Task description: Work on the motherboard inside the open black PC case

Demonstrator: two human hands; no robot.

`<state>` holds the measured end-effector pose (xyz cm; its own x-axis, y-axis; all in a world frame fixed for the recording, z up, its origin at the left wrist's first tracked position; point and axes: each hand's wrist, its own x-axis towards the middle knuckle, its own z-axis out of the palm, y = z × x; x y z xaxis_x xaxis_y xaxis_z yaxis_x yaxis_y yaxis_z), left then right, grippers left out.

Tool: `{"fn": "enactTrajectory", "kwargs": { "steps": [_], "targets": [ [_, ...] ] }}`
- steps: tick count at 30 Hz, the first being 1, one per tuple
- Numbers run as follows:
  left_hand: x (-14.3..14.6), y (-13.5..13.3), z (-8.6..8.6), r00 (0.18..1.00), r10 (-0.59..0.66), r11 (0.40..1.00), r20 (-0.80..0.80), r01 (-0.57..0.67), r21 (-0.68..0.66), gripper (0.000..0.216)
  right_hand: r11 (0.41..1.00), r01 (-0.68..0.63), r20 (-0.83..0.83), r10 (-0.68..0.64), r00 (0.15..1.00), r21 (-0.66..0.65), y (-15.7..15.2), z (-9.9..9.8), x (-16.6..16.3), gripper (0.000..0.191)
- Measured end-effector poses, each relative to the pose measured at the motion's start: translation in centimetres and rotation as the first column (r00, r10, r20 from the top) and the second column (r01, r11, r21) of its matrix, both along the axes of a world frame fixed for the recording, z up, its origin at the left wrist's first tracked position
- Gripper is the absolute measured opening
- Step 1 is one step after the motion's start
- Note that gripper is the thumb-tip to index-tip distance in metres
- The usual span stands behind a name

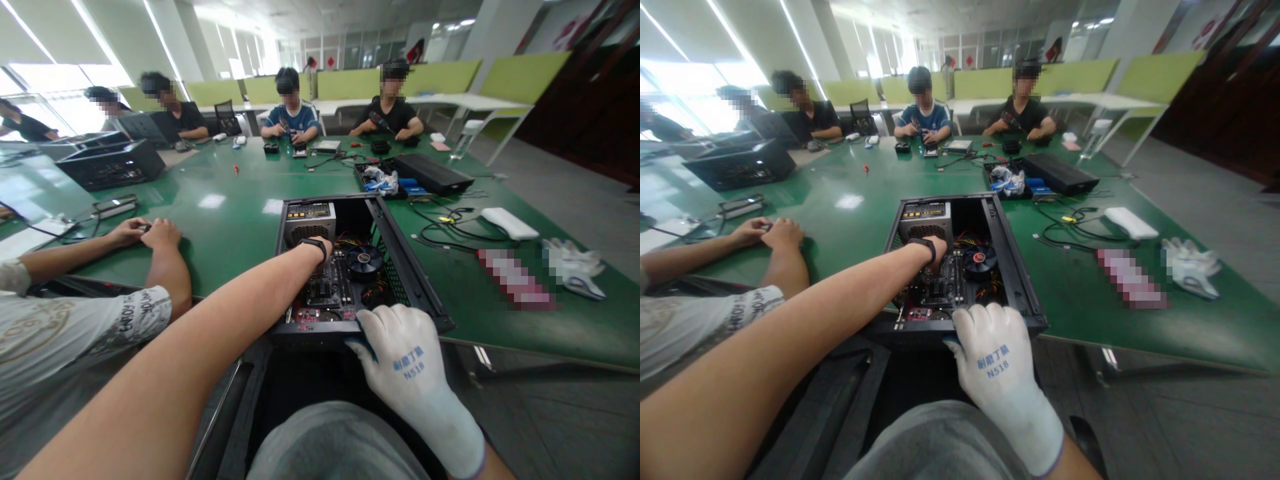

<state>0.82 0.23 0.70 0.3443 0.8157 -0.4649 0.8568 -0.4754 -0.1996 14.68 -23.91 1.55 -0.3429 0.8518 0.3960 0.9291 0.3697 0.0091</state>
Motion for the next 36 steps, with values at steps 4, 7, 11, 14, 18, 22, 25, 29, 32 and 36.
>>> {"fn": "enactTrajectory", "kwargs": {
  "steps": [4, 7, 11, 14, 18, 22, 25, 29, 32, 36],
  "targets": [
    [0.0, 0.1, -0.2, 1.000, 0.008, 1.000, 0.007, -0.008, -0.002, 0.080, 1.000, 0.000, -0.012, 0.000, 1.000, -0.001, -0.1, 0.0, 0.0, 0.022],
    [0.1, 0.0, -0.1, 1.000, 0.021, 1.000, 0.001, -0.021, -0.012, 0.079, 1.000, 0.000, -0.017, 0.000, 1.000, -0.005, -0.1, 0.0, 0.0, 0.023],
    [0.2, -0.3, 0.4, 1.000, 0.028, 0.999, 0.000, -0.028, -0.021, 0.080, 1.000, -0.003, -0.020, 0.003, 1.000, -0.004, -0.1, 0.1, -0.1, 0.023],
    [0.2, -0.5, 0.7, 1.000, 0.028, 0.999, 0.002, -0.028, -0.021, 0.082, 1.000, -0.004, -0.018, 0.004, 1.000, 0.000, -0.1, 0.1, -0.1, 0.024],
    [0.1, -0.4, 0.6, 1.000, 0.021, 1.000, 0.007, -0.021, -0.016, 0.083, 1.000, 0.003, -0.008, -0.003, 1.000, 0.005, 0.0, 0.1, -0.1, 0.025],
    [0.0, 0.1, 0.1, 1.000, 0.019, 1.000, 0.005, -0.019, -0.021, 0.074, 1.000, 0.002, -0.001, -0.002, 1.000, 0.004, -0.1, 0.0, -0.1, 0.025],
    [0.1, 0.5, -0.4, 1.000, 0.020, 1.000, -0.012, -0.020, -0.013, 0.072, 1.000, 0.006, 0.002, -0.006, 1.000, 0.005, -0.1, 0.0, -0.1, 0.025],
    [0.1, 0.7, -0.7, 0.999, -0.013, 1.000, -0.051, 0.013, -0.010, 0.073, 1.000, 0.005, 0.005, -0.005, 1.000, 0.012, -0.1, -0.1, -0.1, 0.025],
    [0.3, 0.4, -0.5, 0.999, -0.014, 1.000, -0.038, 0.014, -0.009, 0.070, 1.000, 0.005, 0.015, -0.005, 1.000, 0.019, -0.1, -0.1, -0.1, 0.025],
    [0.5, -0.4, 0.2, 1.000, -0.017, 1.000, -0.019, 0.017, -0.019, 0.064, 1.000, 0.006, 0.030, -0.007, 1.000, 0.021, -0.1, -0.1, -0.1, 0.026]
  ]
}}
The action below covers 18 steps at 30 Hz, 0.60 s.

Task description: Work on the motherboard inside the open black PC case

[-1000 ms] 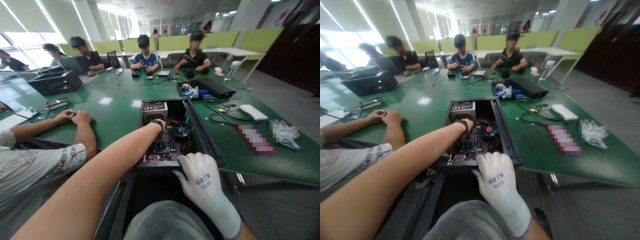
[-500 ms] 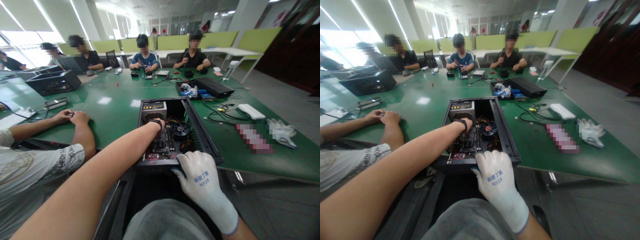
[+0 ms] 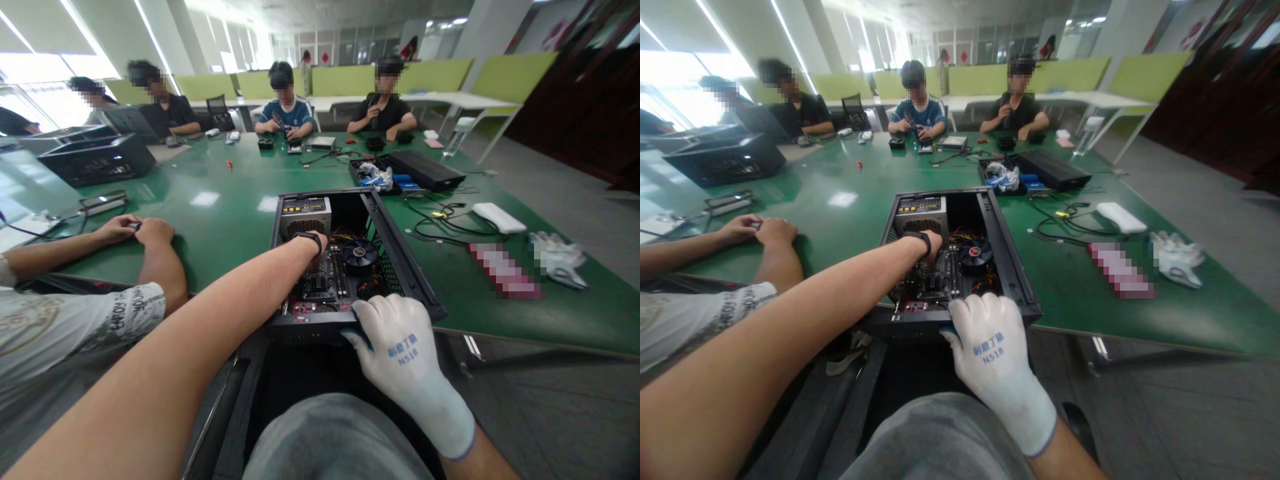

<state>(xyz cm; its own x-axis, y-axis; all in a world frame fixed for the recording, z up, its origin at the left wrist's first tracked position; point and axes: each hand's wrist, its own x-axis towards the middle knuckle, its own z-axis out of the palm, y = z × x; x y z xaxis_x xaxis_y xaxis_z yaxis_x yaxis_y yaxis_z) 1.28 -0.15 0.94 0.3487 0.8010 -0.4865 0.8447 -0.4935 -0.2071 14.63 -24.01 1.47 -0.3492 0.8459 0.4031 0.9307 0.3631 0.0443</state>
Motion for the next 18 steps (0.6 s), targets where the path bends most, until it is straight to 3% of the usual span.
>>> {"fn": "enactTrajectory", "kwargs": {
  "steps": [12, 18],
  "targets": [
    [0.00, -0.44, 0.54, 0.998, -0.043, 0.999, -0.045, 0.043, 0.010, 0.070, 1.000, -0.013, 0.000, 0.013, 1.000, 0.027, 0.02, 0.01, -0.05, 0.026],
    [0.18, -0.63, 0.83, 0.996, -0.061, 0.998, -0.070, 0.060, -0.005, 0.063, 1.000, -0.011, -0.006, 0.011, 1.000, 0.023, -0.01, 0.09, 0.00, 0.023]
  ]
}}
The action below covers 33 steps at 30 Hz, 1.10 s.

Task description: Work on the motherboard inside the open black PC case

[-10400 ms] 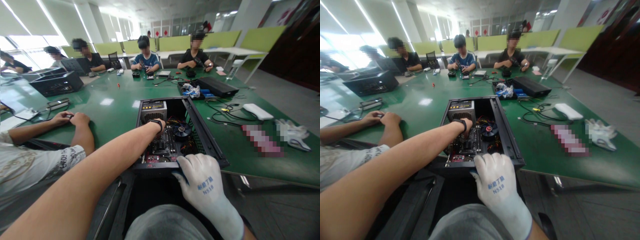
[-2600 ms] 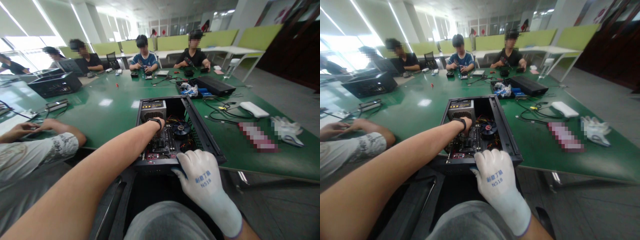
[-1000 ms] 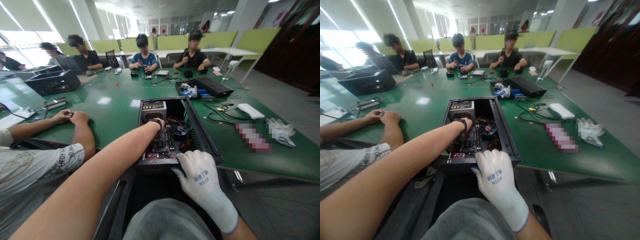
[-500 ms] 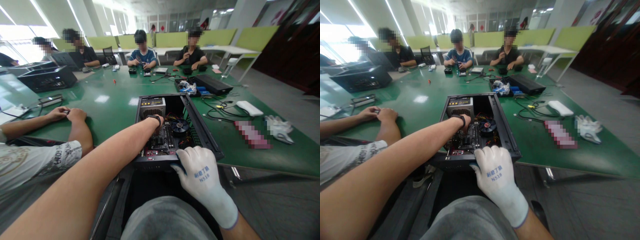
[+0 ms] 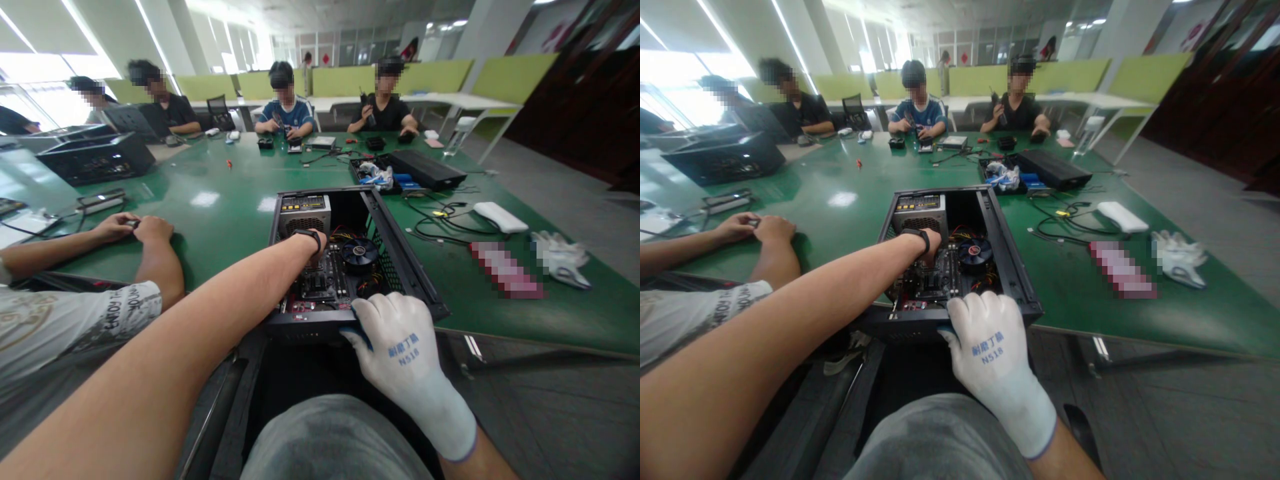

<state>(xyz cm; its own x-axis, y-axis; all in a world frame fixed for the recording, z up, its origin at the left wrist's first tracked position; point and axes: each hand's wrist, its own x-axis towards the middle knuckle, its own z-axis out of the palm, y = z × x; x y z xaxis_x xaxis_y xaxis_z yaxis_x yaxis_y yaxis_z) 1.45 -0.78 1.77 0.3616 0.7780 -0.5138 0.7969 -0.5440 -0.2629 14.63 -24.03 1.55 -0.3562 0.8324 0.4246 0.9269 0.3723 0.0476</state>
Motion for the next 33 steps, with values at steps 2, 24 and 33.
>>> {"fn": "enactTrajectory", "kwargs": {
  "steps": [2, 24, 33],
  "targets": [
    [0.05, -0.02, 0.10, 1.000, -0.005, 1.000, -0.011, 0.005, 0.002, 0.063, 1.000, 0.002, -0.003, -0.002, 1.000, -0.001, -0.01, -0.08, 0.02, 0.023],
    [0.01, -0.73, 0.65, 1.000, 0.030, 1.000, 0.008, -0.030, 0.010, 0.060, 1.000, 0.001, -0.005, -0.001, 1.000, -0.007, 0.01, -0.03, 0.00, 0.024],
    [-0.08, -0.64, 0.53, 0.997, 0.053, 0.999, 0.062, -0.053, -0.005, 0.066, 1.000, -0.013, -0.011, 0.014, 1.000, 0.007, -0.06, -0.23, 0.08, 0.024]
  ]
}}
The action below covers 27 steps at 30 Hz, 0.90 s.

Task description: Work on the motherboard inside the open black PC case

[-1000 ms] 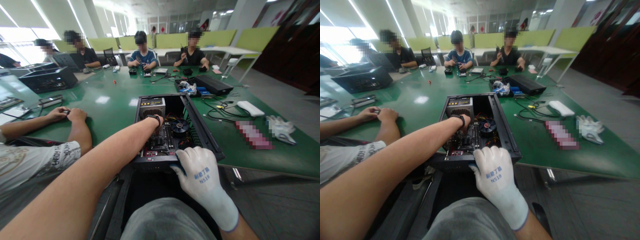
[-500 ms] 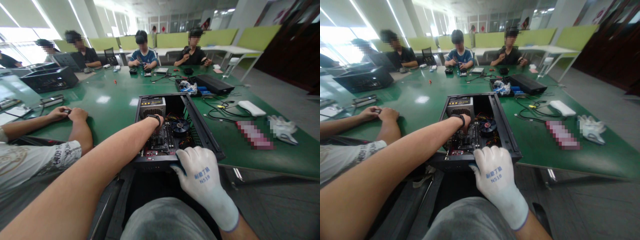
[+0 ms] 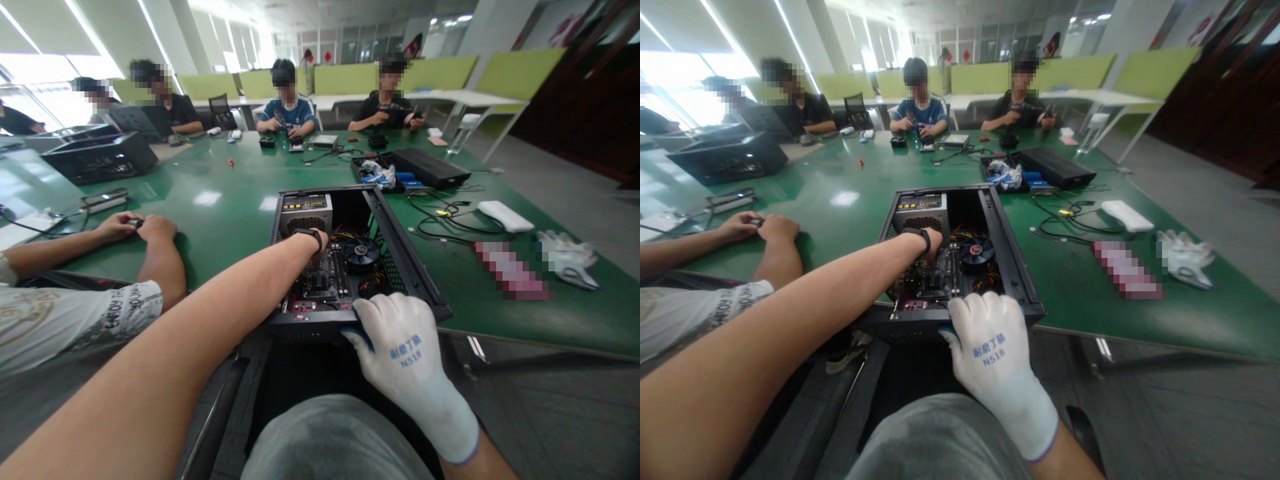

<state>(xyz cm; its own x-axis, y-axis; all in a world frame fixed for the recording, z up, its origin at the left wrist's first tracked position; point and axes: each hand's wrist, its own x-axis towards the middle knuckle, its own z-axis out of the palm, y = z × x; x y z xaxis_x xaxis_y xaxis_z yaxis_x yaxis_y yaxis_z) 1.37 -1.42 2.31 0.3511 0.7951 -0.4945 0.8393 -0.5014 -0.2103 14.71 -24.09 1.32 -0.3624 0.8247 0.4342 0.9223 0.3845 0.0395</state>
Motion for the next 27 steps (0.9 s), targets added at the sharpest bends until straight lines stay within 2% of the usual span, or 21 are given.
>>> {"fn": "enactTrajectory", "kwargs": {
  "steps": [5, 14, 27],
  "targets": [
    [0.07, 0.08, -0.02, 0.996, 0.047, 0.999, 0.070, -0.047, -0.011, 0.063, 1.000, 0.011, 0.003, -0.011, 1.000, -0.003, 0.12, 0.02, -0.05, 0.024],
    [-0.01, 0.22, -0.20, 0.999, -0.022, 1.000, -0.023, 0.023, 0.013, 0.067, 1.000, 0.006, 0.001, -0.006, 1.000, -0.004, 0.10, -0.10, -0.04, 0.025],
    [-0.05, 0.86, -0.66, 0.999, -0.007, 1.000, -0.040, 0.007, -0.007, 0.072, 1.000, 0.002, 0.009, -0.002, 1.000, -0.009, 0.12, -0.09, 0.01, 0.024]
  ]
}}
